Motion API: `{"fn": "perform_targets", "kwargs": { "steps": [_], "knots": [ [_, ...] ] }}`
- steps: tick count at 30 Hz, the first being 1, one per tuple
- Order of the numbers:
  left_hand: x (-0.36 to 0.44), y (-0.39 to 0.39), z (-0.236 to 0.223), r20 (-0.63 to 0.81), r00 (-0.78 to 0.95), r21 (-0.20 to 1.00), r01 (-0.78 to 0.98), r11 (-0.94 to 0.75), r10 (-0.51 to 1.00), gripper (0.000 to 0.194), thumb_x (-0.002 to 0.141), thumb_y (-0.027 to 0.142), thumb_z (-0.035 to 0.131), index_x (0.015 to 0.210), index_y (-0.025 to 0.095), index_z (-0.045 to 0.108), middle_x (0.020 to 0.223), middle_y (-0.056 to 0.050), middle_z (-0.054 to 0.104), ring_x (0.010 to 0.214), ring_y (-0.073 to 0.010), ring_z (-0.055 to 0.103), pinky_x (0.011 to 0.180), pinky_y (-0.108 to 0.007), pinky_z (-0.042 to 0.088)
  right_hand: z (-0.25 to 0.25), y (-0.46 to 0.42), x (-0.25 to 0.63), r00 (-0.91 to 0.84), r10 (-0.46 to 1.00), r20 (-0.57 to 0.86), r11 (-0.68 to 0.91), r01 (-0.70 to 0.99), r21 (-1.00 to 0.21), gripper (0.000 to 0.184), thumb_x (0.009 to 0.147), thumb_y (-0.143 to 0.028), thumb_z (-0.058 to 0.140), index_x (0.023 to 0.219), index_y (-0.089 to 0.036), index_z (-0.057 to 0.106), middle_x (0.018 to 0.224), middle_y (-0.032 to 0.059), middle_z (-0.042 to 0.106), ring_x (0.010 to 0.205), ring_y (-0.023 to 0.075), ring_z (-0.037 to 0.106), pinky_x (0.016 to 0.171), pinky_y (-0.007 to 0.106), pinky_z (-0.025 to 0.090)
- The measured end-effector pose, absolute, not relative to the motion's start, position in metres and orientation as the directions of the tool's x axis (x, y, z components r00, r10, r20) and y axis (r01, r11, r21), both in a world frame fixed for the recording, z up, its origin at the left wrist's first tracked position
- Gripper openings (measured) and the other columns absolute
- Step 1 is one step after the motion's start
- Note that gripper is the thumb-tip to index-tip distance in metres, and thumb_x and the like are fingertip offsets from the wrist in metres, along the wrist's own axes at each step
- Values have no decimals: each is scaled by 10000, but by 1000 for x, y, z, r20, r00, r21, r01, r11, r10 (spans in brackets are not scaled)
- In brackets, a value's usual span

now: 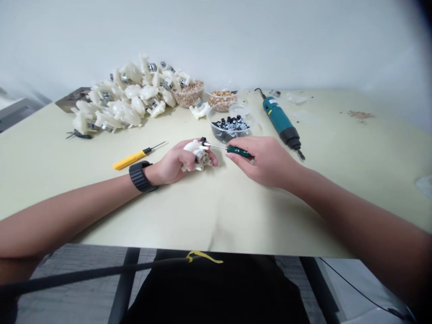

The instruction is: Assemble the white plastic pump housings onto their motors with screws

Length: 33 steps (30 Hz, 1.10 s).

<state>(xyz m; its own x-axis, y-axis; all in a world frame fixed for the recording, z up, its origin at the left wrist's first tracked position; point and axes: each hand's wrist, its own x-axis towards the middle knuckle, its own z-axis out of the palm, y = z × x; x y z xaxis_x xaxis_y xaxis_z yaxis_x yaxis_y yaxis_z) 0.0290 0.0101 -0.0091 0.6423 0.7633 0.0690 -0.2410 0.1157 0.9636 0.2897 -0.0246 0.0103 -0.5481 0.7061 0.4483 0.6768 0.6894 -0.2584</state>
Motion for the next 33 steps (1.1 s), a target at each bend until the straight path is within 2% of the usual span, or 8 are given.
{"fn": "perform_targets", "kwargs": {
  "steps": [8, 16, 18, 20, 24, 27, 30, 33],
  "knots": [
    [28, 9, -6, 69, 649, 962, -245, 122, 758, 379, 493, 88, 612, 861, 141, 688, 913, -108, 815, 894, -266, 735, 815, -397, 531, 8, -24, 292, -554, 691, 464, 697, 681, -224, 296, 1089, -331, 565, 1193, -140, 767, 1088, 115, 823, 919, 263, 742, 752, 357, 460],
    [27, 11, -11, 83, 650, 957, -262, 121, 756, 398, 494, 86, 599, 880, 142, 681, 921, -114, 816, 913, -272, 749, 821, -391, 536, 9, -23, 293, -561, 695, 450, 686, 704, -182, 283, 1091, -323, 556, 1199, -152, 754, 1094, 110, 817, 933, 257, 734, 744, 347, 444],
    [27, 11, -10, 89, 651, 958, -262, 113, 754, 410, 494, 87, 597, 891, 146, 679, 922, -111, 816, 916, -271, 747, 822, -387, 530, 10, -26, 293, -572, 690, 444, 675, 729, -111, 279, 1096, -317, 543, 1193, -154, 747, 1067, 110, 808, 891, 242, 715, 685, 336, 397],
    [27, 10, -8, 85, 656, 965, -241, 101, 750, 392, 497, 86, 600, 877, 153, 669, 919, -103, 813, 910, -260, 736, 818, -378, 520, 13, -29, 291, -592, 681, 432, 652, 758, 10, 281, 1103, -319, 524, 1176, -157, 742, 1002, 104, 789, 815, 223, 677, 624, 330, 323],
    [28, 8, -5, 63, 668, 987, -150, 52, 741, 361, 516, 73, 622, 862, 168, 665, 922, -83, 806, 913, -239, 708, 820, -355, 508, 23, -37, 285, -657, 630, 414, 615, 747, 252, 323, 1127, -358, 495, 1028, -160, 731, 778, 62, 691, 677, 186, 568, 579, 326, 215],
    [29, 8, -7, 70, 675, 991, -129, 24, 734, 402, 525, 55, 624, 904, 179, 682, 941, -60, 804, 923, -222, 702, 827, -335, 510, 26, -39, 278, -681, 601, 418, 602, 730, 323, 411, 1151, -372, 449, 904, -166, 704, 663, 36, 596, 619, 172, 501, 561, 327, 184],
    [28, 10, -9, 81, 684, 994, -107, -10, 725, 391, 547, 53, 635, 915, 180, 679, 954, -52, 796, 905, -205, 688, 800, -315, 503, 23, -38, 273, -646, 617, 448, 585, 758, 287, 439, 1149, -375, 433, 853, -169, 683, 620, 24, 540, 584, 166, 439, 558, 330, 186],
    [28, 9, -7, 61, 675, 998, -51, -36, 735, 373, 573, 66, 648, 929, 172, 689, 974, -59, 795, 895, -202, 671, 771, -307, 498, 17, -36, 271, -557, 678, 480, 584, 805, 110, 415, 1113, -398, 480, 802, -181, 650, 614, 18, 521, 577, 156, 393, 569, 336, 214]
  ]
}}
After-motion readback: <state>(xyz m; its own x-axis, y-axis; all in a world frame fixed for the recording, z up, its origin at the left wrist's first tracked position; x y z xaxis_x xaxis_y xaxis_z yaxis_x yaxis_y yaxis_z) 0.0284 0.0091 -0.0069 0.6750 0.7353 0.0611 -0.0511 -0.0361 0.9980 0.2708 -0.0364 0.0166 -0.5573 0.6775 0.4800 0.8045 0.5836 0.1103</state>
